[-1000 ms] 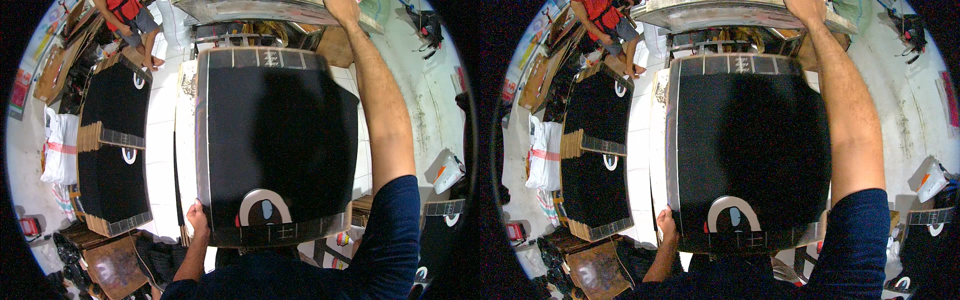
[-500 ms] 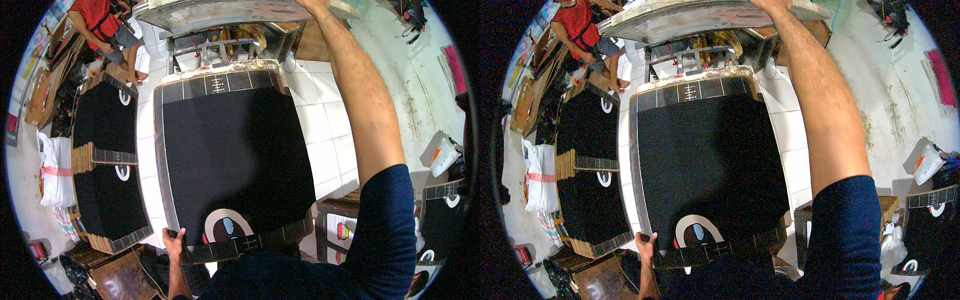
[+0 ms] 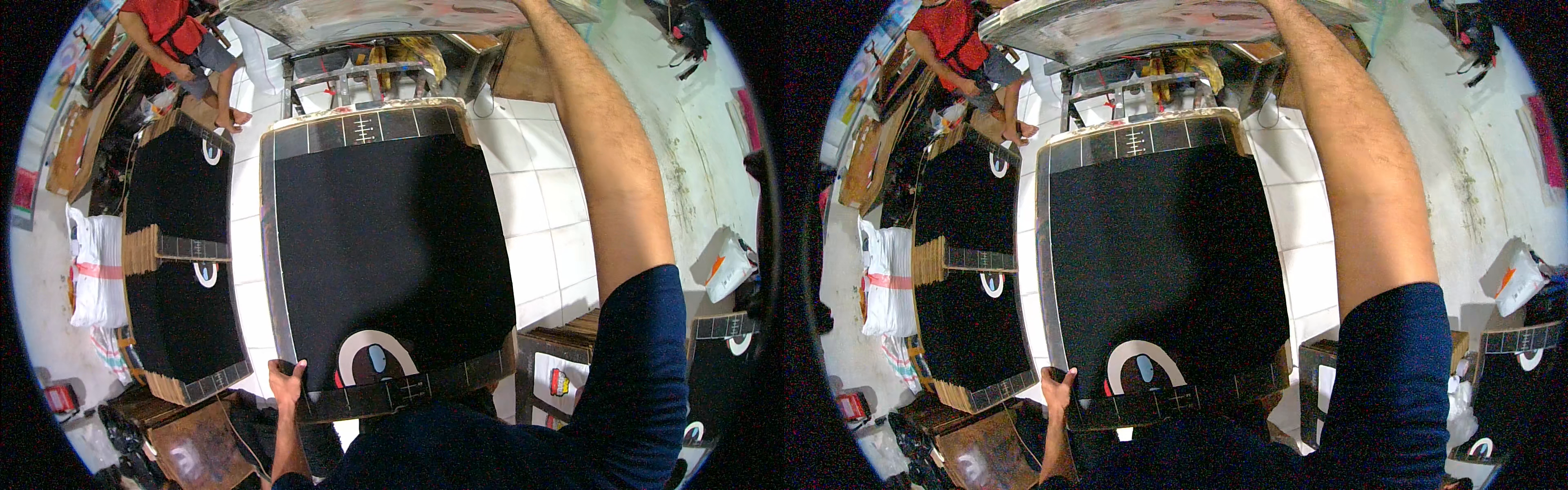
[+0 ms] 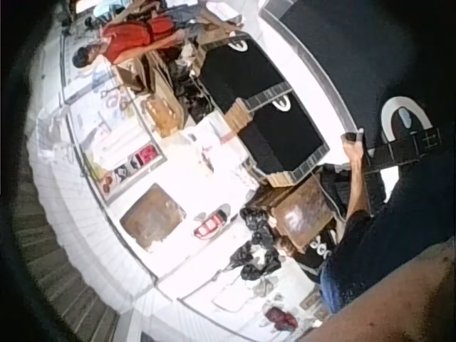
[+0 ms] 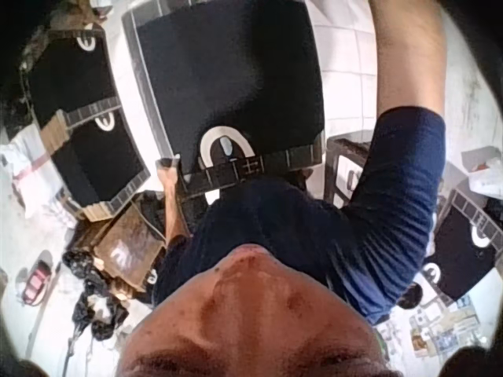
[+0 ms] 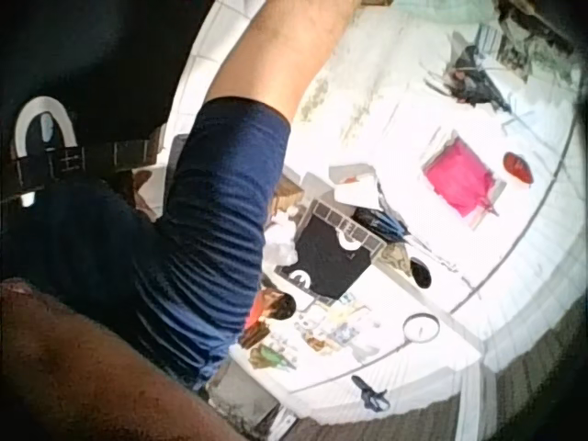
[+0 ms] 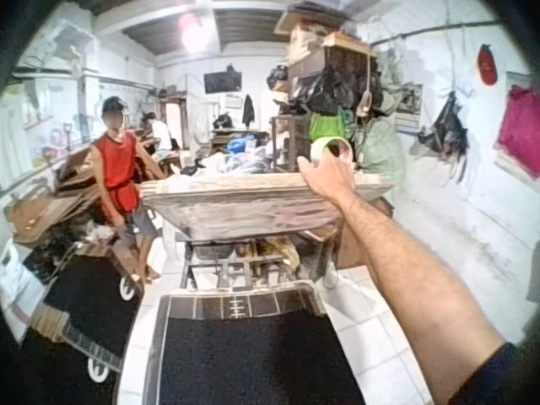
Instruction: The person prepares a screen printing frame by applying tape to its edges and securing a stencil. They handle a roll of tape, a utility knife, and the frame itself, working in a cluttered workshop with other people present.
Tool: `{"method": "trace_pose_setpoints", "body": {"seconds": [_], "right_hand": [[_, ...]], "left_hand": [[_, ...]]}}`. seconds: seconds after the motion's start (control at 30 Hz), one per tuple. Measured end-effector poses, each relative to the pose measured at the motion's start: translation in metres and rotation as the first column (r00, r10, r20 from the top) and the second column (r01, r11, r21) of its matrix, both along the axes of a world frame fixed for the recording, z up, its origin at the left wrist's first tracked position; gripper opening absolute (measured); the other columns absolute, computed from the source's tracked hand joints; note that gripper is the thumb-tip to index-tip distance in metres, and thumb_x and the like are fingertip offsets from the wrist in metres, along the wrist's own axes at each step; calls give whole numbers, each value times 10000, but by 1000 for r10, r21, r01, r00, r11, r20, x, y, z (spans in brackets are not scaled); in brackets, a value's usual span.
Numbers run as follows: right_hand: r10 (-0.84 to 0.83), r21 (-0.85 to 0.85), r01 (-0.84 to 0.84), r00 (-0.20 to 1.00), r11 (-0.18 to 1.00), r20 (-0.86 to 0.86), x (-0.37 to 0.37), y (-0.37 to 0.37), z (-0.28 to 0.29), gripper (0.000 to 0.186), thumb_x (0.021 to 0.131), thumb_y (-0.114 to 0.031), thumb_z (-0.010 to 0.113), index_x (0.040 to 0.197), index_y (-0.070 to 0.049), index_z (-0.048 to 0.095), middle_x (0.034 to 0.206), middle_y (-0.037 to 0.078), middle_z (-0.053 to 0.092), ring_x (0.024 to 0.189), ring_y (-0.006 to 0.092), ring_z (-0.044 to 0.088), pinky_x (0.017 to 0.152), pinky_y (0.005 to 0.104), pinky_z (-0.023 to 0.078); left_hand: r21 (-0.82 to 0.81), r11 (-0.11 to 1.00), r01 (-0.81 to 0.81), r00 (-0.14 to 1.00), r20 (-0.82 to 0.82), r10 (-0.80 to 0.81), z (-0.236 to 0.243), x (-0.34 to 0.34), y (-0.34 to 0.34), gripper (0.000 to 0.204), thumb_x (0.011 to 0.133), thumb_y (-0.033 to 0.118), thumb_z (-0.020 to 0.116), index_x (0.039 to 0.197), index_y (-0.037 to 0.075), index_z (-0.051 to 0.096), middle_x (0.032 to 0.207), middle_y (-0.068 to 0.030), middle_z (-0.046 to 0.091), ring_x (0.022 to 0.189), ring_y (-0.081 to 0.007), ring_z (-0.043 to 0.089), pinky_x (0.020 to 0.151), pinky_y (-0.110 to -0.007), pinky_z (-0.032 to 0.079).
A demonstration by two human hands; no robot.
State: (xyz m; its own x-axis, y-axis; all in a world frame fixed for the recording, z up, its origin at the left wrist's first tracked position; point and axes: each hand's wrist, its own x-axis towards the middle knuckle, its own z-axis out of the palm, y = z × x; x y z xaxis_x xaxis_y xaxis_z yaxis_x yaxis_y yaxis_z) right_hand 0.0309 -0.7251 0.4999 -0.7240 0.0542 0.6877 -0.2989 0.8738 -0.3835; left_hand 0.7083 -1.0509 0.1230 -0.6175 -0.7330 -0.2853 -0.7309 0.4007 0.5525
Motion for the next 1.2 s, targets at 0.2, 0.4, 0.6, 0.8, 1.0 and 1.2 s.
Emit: {"method": "trace_pose_setpoints", "body": {"seconds": [0.2,0.4,0.6,0.8,1.0,1.2], "right_hand": [[-36,12,35,997,999,68,-3,-2,8,697,887,-608,609,1306,-53,644,1244,295,676,1196,457,628,1041,513,485],[-29,42,26,997,999,68,-9,-1,13,690,895,-610,603,1295,-50,648,1248,304,671,1197,464,628,1039,515,487],[-2,44,1,1000,999,18,-13,-1,13,641,899,-582,609,1269,-61,651,1240,306,667,1192,464,622,1033,522,484],[-34,32,37,997,999,-64,-12,-3,11,603,887,-545,623,1258,-71,658,1229,291,674,1194,471,611,1039,526,470],[48,27,-48,999,998,-20,-17,-6,26,577,886,-545,613,1212,-73,673,1184,287,693,1135,475,644,993,537,499],[110,89,-107,993,990,-37,-35,-5,37,583,901,-533,580,1207,-46,683,1221,274,689,1159,452,650,997,521,504]], "left_hand": [[14,1000,-22,999,48,21,12,-13,3,700,736,353,938,1141,-62,547,999,-202,671,926,-324,651,859,-431,523],[-19,999,-43,996,82,44,10,-16,3,809,713,393,946,1195,-69,489,1056,-248,670,967,-375,668,911,-457,517],[-119,990,82,990,121,-67,-28,-16,-11,749,702,421,950,1090,-88,560,1023,-219,608,908,-352,618,837,-445,525],[-253,963,96,993,95,-74,-23,-70,-21,763,777,558,848,1126,-72,598,1102,-246,610,1032,-401,607,900,-484,502],[-600,731,325,869,-116,-481,-3,-284,3,806,871,525,756,1431,-6,521,1518,-287,448,1416,-456,403,1163,-546,315],[-577,624,528,763,-1,-647,-17,-509,67,856,927,690,580,1568,141,438,1651,-244,293,1550,-434,209,1191,-702,154]]}}
